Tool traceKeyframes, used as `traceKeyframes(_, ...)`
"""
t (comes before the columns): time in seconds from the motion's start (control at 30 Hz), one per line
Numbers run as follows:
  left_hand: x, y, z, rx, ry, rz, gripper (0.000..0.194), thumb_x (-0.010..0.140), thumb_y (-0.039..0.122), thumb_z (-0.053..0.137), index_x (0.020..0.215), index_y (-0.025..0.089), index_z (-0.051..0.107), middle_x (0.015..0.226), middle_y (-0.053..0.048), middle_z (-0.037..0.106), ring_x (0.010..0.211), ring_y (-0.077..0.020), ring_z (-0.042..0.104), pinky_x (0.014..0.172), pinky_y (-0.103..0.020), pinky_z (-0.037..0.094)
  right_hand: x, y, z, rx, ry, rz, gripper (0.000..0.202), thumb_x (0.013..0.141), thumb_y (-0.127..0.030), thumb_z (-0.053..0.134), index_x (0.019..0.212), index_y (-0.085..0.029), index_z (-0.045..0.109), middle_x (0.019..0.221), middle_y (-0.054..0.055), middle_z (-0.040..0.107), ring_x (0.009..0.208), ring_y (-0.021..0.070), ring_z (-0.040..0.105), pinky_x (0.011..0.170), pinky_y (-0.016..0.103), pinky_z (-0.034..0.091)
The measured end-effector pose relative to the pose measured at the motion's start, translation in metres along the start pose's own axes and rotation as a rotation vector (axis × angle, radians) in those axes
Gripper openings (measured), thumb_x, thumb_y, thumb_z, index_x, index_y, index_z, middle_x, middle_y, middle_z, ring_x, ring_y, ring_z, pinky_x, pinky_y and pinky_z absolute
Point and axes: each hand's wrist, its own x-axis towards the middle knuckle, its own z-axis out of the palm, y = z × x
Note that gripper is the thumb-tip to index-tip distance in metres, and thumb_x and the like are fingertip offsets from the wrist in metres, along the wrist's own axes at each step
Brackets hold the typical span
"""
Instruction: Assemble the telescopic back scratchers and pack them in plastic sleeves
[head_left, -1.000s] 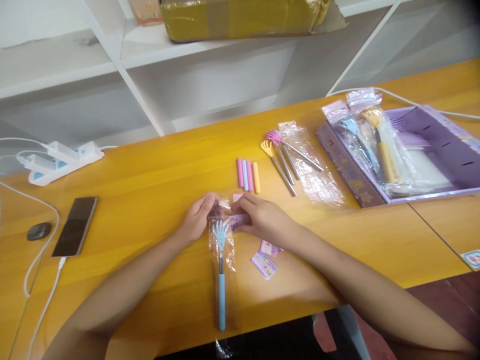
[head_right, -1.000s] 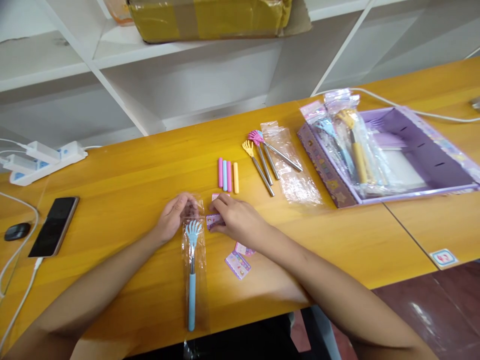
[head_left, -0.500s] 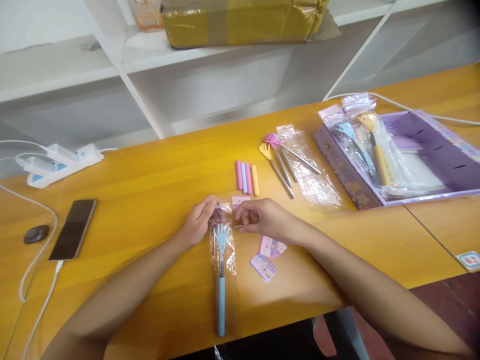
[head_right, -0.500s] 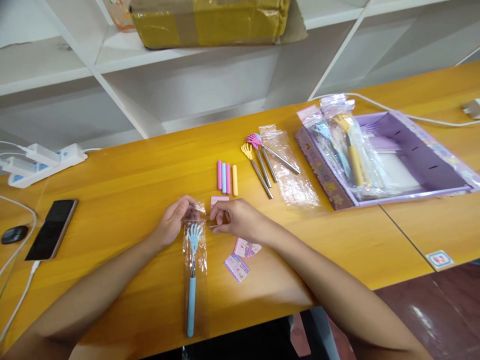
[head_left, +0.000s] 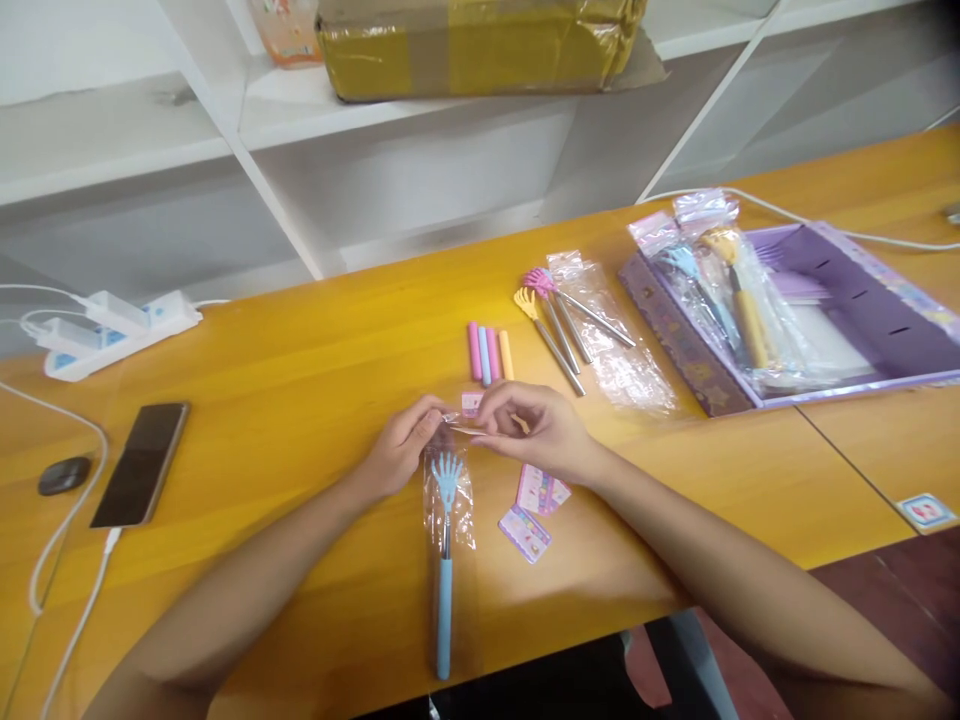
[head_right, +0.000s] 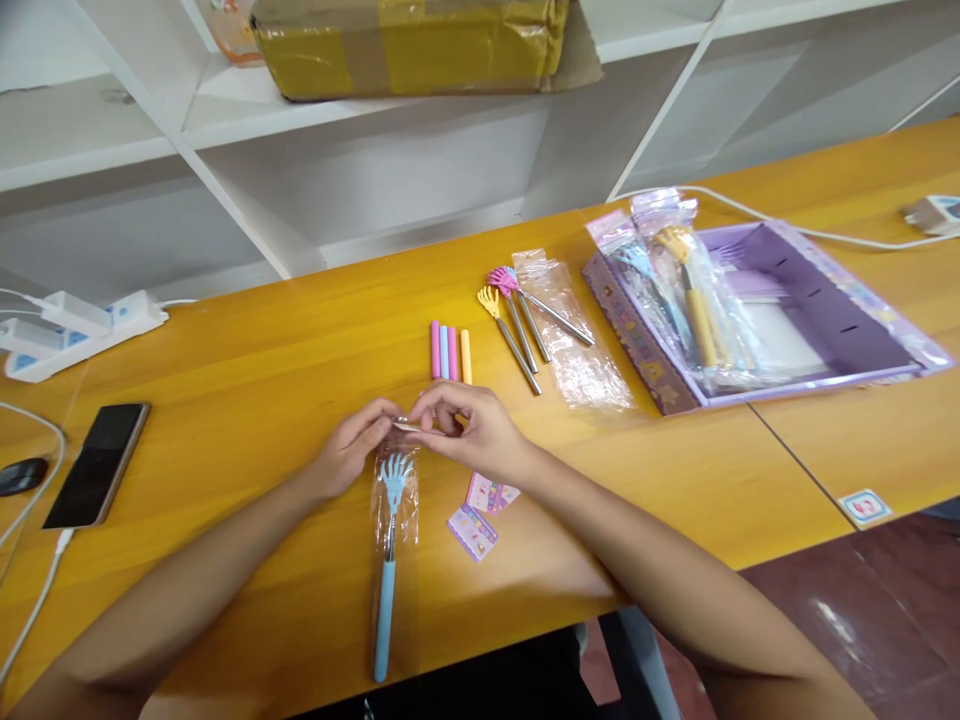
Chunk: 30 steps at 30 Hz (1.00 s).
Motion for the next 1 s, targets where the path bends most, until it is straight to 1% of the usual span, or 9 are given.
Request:
traceKeyframes(0.1, 0.0004, 0.0041, 0.0008, 0.128, -0.114, 0.042, 0.029, 0.106, 0.045, 0.062, 0.121, 0.02, 0.068, 0.105, -0.006, 0.075, 0.092, -0.0189, 0.07, 0.083, -0.03, 0.054, -0.001, 0.0081, 0.0072, -0.052, 0.085, -0.034, 0.016, 0.092, -0.027, 0.085, 0.102, -0.021, 0.073, 0.08, -0.004, 0.063, 0.057, 0.0062, 0.041, 0.056, 0.025, 0.037)
traceKeyframes(0.2, 0.0013, 0.0074, 0.0023, 0.275, -0.145, 0.074, 0.027, 0.104, 0.035, 0.065, 0.126, 0.02, 0.069, 0.104, -0.005, 0.077, 0.085, -0.0175, 0.068, 0.079, -0.029, 0.054, -0.0012, 0.011, 0.0087, -0.069, 0.12, -0.072, 0.017, 0.092, -0.028, 0.085, 0.103, -0.022, 0.073, 0.081, -0.004, 0.063, 0.056, 0.0063, 0.042, 0.056, 0.025, 0.038)
traceKeyframes(0.33, 0.005, 0.0066, 0.0028, 0.342, -0.178, 0.154, 0.03, 0.104, 0.036, 0.066, 0.127, 0.021, 0.075, 0.119, -0.01, 0.079, 0.1, -0.0222, 0.074, 0.091, -0.034, 0.057, -0.0004, 0.0088, 0.0061, -0.111, 0.14, -0.123, 0.016, 0.092, -0.026, 0.086, 0.1, -0.022, 0.073, 0.071, -0.006, 0.055, 0.063, 0.0102, 0.053, 0.065, 0.027, 0.045)
traceKeyframes(0.43, 0.0083, 0.0054, 0.0015, 0.325, -0.199, 0.208, 0.03, 0.105, 0.039, 0.064, 0.126, 0.023, 0.079, 0.127, -0.012, 0.078, 0.115, -0.0266, 0.074, 0.103, -0.04, 0.056, 0.0004, 0.0079, 0.0056, -0.122, 0.141, -0.123, 0.017, 0.092, -0.027, 0.087, 0.099, -0.022, 0.073, 0.077, -0.004, 0.06, 0.061, 0.0089, 0.048, 0.063, 0.028, 0.043)
traceKeyframes(0.53, 0.0098, 0.0058, -0.0004, 0.277, -0.195, 0.191, 0.031, 0.106, 0.041, 0.062, 0.124, 0.022, 0.079, 0.131, -0.013, 0.077, 0.121, -0.0278, 0.072, 0.109, -0.042, 0.054, 0.0016, 0.0086, 0.0053, -0.135, 0.146, -0.113, 0.017, 0.093, -0.028, 0.086, 0.101, -0.022, 0.072, 0.079, -0.004, 0.061, 0.059, 0.0085, 0.046, 0.061, 0.028, 0.042)
traceKeyframes(0.6, 0.0095, 0.0059, -0.0012, 0.237, -0.15, 0.137, 0.034, 0.107, 0.043, 0.062, 0.125, 0.02, 0.078, 0.128, -0.013, 0.076, 0.116, -0.0263, 0.072, 0.104, -0.04, 0.055, 0.0026, 0.0094, 0.0045, -0.146, 0.162, -0.125, 0.016, 0.094, -0.027, 0.084, 0.103, -0.022, 0.072, 0.078, -0.004, 0.06, 0.061, 0.009, 0.048, 0.065, 0.028, 0.044)
traceKeyframes(0.77, 0.0079, 0.0034, -0.0017, 0.098, -0.064, -0.002, 0.04, 0.105, 0.052, 0.064, 0.123, 0.018, 0.073, 0.098, -0.006, 0.072, 0.084, -0.0177, 0.065, 0.077, -0.028, 0.054, 0.0029, 0.0111, 0.0023, -0.144, 0.127, -0.191, 0.011, 0.099, -0.019, 0.073, 0.109, -0.022, 0.069, 0.085, -0.003, 0.062, 0.064, 0.009, 0.054, 0.069, 0.029, 0.049)
traceKeyframes(0.9, 0.0082, 0.0023, -0.0018, 0.069, -0.054, -0.007, 0.039, 0.105, 0.053, 0.064, 0.117, 0.017, 0.073, 0.093, -0.003, 0.07, 0.077, -0.0154, 0.062, 0.071, -0.026, 0.051, 0.0008, 0.0097, 0.0028, -0.141, 0.148, -0.197, 0.012, 0.1, -0.021, 0.072, 0.111, -0.024, 0.068, 0.087, -0.001, 0.066, 0.065, 0.0101, 0.057, 0.071, 0.032, 0.052)
traceKeyframes(1.0, 0.0086, 0.003, -0.0012, 0.134, -0.062, 0.033, 0.038, 0.105, 0.051, 0.065, 0.119, 0.017, 0.074, 0.101, -0.007, 0.075, 0.087, -0.0189, 0.067, 0.08, -0.03, 0.054, -0.0004, 0.0076, 0.0042, -0.157, 0.17, -0.17, 0.01, 0.101, -0.026, 0.072, 0.109, -0.024, 0.068, 0.087, 0.0, 0.067, 0.064, 0.0111, 0.057, 0.072, 0.034, 0.053)
